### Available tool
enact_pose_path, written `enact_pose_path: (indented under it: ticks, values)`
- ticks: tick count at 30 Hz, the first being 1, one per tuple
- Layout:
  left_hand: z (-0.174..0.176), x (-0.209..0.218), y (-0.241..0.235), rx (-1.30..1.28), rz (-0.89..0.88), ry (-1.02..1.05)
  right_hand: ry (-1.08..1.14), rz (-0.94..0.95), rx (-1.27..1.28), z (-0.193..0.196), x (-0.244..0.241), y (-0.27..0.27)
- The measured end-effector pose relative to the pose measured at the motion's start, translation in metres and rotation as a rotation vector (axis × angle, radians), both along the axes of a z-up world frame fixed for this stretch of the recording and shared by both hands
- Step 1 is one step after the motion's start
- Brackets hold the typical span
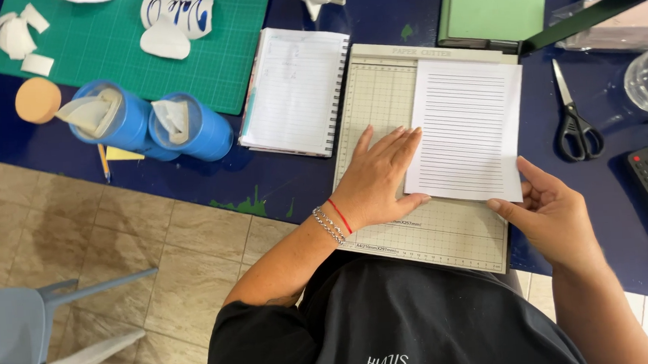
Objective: Folding a printed sheet of paper and aligning it on a manual paper cutter
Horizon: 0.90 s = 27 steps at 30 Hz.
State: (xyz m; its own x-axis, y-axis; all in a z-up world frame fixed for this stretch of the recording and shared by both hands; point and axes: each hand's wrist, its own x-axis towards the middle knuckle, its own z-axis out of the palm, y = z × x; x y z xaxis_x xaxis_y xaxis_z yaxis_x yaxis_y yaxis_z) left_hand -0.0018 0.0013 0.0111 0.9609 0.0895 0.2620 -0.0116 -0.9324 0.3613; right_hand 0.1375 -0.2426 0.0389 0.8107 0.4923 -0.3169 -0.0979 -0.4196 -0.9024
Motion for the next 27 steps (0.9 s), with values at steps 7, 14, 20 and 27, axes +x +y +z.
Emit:
enact_pose_path:
  ticks: [7, 14, 20, 27]
  values:
    - [-0.001, 0.001, 0.0, -0.083, 0.019, -0.002, -0.043, 0.065, -0.021, -0.01, 0.005, -0.007]
    - [-0.004, -0.001, 0.001, -0.117, 0.034, -0.028, -0.063, 0.033, -0.041, -0.012, 0.004, -0.007]
    - [-0.009, 0.0, 0.002, -0.119, 0.045, -0.03, -0.045, 0.016, 0.0, -0.008, 0.0, -0.004]
    - [-0.008, 0.0, 0.003, -0.146, 0.061, -0.032, -0.063, 0.044, 0.039, -0.017, 0.002, -0.008]
